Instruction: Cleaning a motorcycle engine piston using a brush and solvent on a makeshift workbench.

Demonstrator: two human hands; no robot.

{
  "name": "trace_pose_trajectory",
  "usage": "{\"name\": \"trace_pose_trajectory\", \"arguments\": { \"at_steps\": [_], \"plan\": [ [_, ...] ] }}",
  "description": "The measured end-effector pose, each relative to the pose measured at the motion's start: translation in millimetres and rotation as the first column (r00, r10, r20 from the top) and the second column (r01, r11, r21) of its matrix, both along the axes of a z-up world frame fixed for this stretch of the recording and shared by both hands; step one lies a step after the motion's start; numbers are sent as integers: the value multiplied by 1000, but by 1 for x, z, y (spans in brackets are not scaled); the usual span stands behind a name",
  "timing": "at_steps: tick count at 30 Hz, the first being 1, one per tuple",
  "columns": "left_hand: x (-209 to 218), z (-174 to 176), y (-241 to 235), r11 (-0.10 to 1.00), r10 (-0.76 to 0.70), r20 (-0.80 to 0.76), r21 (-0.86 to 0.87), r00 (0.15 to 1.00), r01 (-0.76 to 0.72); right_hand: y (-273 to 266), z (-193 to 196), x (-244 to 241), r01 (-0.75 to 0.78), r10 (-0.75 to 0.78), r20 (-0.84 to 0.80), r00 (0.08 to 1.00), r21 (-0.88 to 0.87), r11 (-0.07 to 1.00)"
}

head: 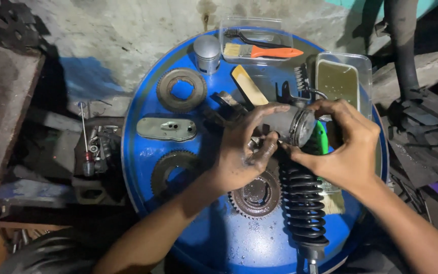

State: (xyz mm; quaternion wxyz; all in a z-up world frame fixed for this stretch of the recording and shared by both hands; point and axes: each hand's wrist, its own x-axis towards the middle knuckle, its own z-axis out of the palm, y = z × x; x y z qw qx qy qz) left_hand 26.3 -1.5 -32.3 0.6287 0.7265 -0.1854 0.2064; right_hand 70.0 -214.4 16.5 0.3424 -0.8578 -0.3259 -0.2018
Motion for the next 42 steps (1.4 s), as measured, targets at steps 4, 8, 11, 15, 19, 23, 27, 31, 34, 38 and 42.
{"name": "trace_pose_trajectory", "arguments": {
  "at_steps": [4,8,11,15,19,23,27,31,34,38,42],
  "plan": [
    [8,-12,8,993,-52,48,111,997,47,-9,3,4,-13,8,-51,999,-97,995],
    [12,-12,13,983,-142,-7,120,990,142,-14,0,7,0,-13,-90,996,-145,989],
    [16,-18,15,973,-106,39,210,994,96,-18,-1,8,9,-23,-81,996,-171,985],
    [17,-23,15,942,-70,129,334,989,23,-19,3,5,-1,-7,-42,999,-195,981],
    [24,-49,5,770,53,285,599,957,-221,-19,2,3,-6,9,17,1000,-200,980],
    [32,-93,-10,567,189,420,691,887,-448,-16,3,1,17,-6,50,999,-210,978],
    [28,-84,-12,498,179,463,718,868,-486,-15,4,-1,21,-12,49,999,-194,981],
    [26,-69,-13,454,206,258,830,944,-325,-17,-4,4,-10,10,19,1000,-18,1000],
    [30,-57,-11,396,159,40,913,987,-101,-18,-7,5,-3,3,26,1000,-18,1000],
    [39,-38,-3,356,104,-46,934,994,6,-23,-11,11,36,-34,56,998,-29,999],
    [40,-7,12,318,43,-123,942,992,103,-20,-9,10,12,-13,32,999,4,1000]
  ]
}}
